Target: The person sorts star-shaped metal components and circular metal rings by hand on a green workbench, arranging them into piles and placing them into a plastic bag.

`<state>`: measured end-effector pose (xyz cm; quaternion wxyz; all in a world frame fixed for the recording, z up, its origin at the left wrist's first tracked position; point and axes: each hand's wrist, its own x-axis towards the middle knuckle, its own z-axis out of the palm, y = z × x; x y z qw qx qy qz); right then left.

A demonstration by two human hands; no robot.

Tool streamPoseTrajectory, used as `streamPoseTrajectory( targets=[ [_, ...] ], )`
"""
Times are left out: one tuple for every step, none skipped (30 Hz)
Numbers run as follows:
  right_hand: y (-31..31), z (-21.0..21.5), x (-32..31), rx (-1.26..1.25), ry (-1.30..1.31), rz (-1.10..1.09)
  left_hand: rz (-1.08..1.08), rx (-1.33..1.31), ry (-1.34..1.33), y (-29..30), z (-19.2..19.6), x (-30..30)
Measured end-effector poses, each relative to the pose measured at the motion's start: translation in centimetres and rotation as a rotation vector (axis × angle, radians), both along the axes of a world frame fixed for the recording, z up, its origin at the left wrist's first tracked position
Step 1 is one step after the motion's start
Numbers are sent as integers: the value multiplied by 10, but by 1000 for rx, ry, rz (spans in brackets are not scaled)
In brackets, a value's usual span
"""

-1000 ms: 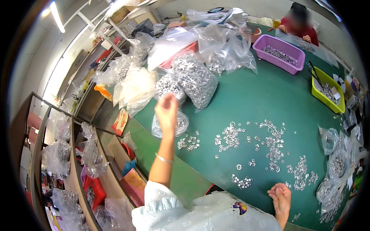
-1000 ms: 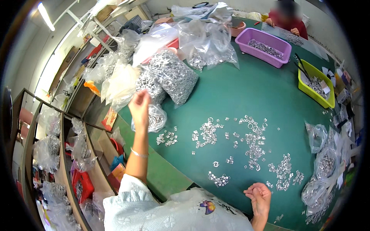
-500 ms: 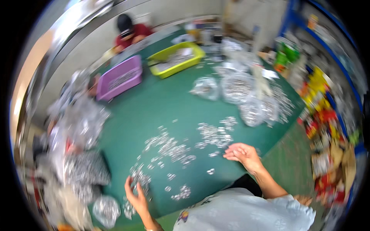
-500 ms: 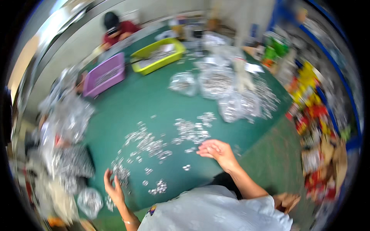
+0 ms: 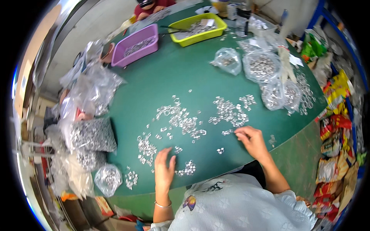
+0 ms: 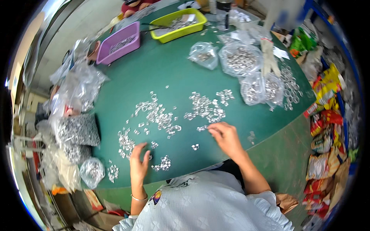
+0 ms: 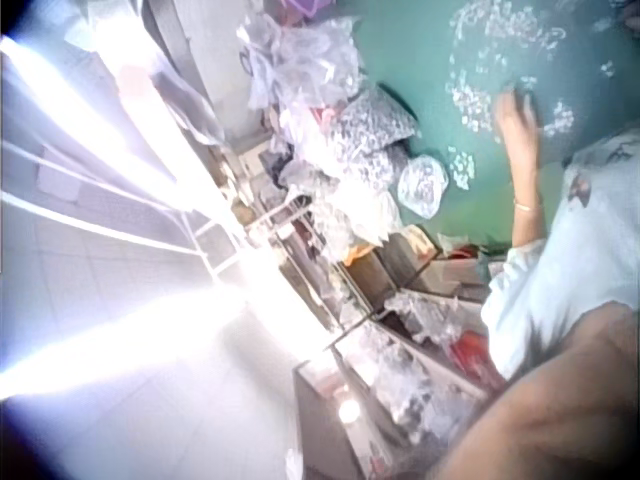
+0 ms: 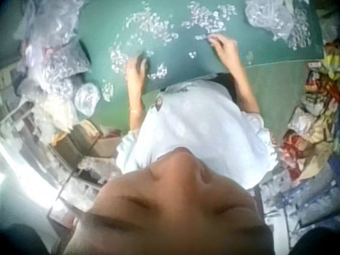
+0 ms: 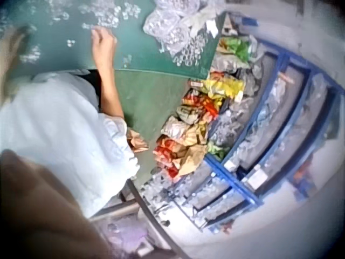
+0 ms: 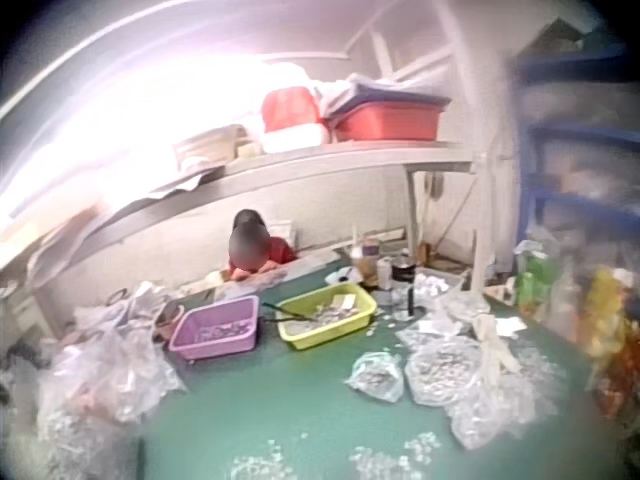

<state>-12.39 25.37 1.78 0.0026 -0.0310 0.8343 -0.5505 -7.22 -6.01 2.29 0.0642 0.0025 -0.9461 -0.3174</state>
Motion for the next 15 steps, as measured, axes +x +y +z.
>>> streamPoseTrajectory(
  targets=[
    [-18, 0, -8, 30, 102, 68, -10, 15, -25, 5, 6, 1],
    [-34, -1, -16, 55, 205, 139, -3, -5, -23, 8, 6, 4],
    [-47, -2, -24, 50, 195, 165, -2, 10, -29, 13, 9, 4],
    [-59, -3, -33, 44, 188, 191, -3, 24, -32, 16, 13, 4],
    [-68, -6, -40, 40, 180, 212, -18, 3, -11, 14, 5, 6],
    [-72, -12, -47, 123, 234, 211, -9, -30, -27, 15, 3, 6],
    [-74, -20, -53, 205, 290, 206, -3, -62, -42, 16, 1, 4],
    [-76, -23, -57, 291, 347, 203, 4, -90, -58, 16, -1, 3],
    [-75, -23, -59, 338, 359, 162, 21, -142, -58, 14, -2, 3],
    [-72, -22, -60, 370, 342, 142, 32, -152, -48, 13, -5, 2],
    [-69, -21, -60, 401, 325, 120, 41, -162, -37, 12, -8, 1],
    [-68, -21, -59, 433, 309, 96, 49, -173, -26, 10, -10, -1],
    [-68, -22, -58, 395, 289, 134, 13, -143, -10, 11, -13, -5],
    [-71, -22, -58, 398, 317, 180, -24, -112, 6, 14, -15, -10],
    [-75, -22, -58, 401, 344, 225, -57, -67, 35, 20, -15, -17]
  ],
)
